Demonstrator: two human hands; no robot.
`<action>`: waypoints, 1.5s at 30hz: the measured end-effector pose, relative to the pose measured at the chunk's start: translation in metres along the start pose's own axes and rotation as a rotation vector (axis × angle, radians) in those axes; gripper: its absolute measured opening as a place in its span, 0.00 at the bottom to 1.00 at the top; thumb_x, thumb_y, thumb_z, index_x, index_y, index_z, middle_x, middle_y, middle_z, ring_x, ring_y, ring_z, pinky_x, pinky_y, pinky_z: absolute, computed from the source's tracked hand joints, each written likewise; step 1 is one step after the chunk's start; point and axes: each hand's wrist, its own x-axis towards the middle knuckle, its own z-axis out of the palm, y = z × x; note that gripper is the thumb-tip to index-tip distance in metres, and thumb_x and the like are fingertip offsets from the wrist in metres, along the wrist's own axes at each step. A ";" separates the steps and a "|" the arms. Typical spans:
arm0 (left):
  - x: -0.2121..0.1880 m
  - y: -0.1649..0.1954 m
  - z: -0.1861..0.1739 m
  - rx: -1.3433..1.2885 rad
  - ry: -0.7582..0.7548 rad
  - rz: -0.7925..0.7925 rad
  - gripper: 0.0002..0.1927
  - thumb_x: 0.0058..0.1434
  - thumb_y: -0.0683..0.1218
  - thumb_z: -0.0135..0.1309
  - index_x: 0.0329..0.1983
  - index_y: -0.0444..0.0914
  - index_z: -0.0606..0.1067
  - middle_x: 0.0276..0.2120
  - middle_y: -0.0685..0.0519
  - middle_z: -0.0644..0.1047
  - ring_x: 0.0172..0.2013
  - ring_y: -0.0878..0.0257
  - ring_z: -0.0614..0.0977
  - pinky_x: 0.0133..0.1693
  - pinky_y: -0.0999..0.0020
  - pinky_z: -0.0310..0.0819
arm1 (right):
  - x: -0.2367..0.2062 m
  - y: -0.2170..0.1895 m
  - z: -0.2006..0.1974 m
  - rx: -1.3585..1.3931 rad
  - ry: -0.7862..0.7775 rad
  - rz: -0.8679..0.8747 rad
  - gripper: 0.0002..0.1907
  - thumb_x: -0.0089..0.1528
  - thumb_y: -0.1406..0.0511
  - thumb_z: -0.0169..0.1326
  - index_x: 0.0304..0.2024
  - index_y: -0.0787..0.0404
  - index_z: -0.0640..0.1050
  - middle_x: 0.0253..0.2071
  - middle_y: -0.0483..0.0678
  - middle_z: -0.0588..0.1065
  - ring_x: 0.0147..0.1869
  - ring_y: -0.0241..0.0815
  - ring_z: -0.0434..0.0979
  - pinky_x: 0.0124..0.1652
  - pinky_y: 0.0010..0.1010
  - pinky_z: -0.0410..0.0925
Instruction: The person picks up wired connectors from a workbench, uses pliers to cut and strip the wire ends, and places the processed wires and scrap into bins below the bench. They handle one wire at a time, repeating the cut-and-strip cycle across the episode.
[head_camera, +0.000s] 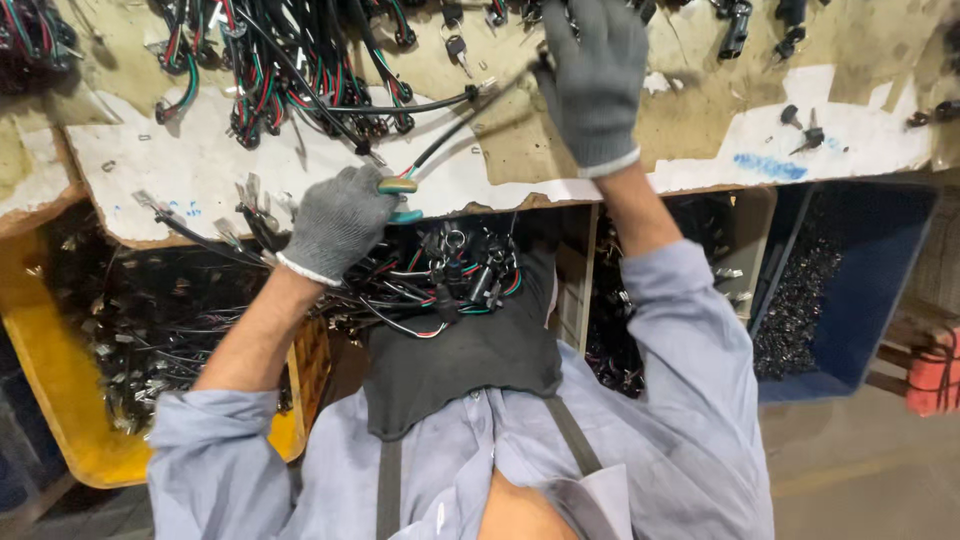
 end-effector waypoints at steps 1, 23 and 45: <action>-0.006 0.001 0.005 -0.015 0.008 -0.038 0.08 0.57 0.48 0.62 0.39 0.48 0.85 0.32 0.51 0.74 0.32 0.55 0.79 0.27 0.59 0.75 | 0.008 0.008 0.004 0.057 -0.116 0.076 0.25 0.53 0.60 0.69 0.50 0.61 0.78 0.46 0.54 0.77 0.50 0.54 0.76 0.48 0.44 0.67; 0.032 0.017 0.002 -0.280 -0.197 -0.550 0.15 0.59 0.42 0.53 0.48 0.45 0.81 0.40 0.40 0.79 0.35 0.42 0.83 0.35 0.47 0.77 | -0.001 0.027 -0.045 1.642 -0.072 1.208 0.14 0.61 0.67 0.48 0.48 0.63 0.75 0.35 0.49 0.78 0.37 0.42 0.79 0.48 0.35 0.77; 0.026 0.051 -0.093 -1.358 0.041 -0.502 0.17 0.58 0.42 0.63 0.52 0.37 0.82 0.38 0.52 0.85 0.36 0.69 0.85 0.42 0.73 0.81 | 0.017 -0.089 -0.087 1.176 -0.627 0.188 0.37 0.45 0.50 0.72 0.50 0.64 0.77 0.32 0.52 0.78 0.34 0.50 0.80 0.38 0.34 0.72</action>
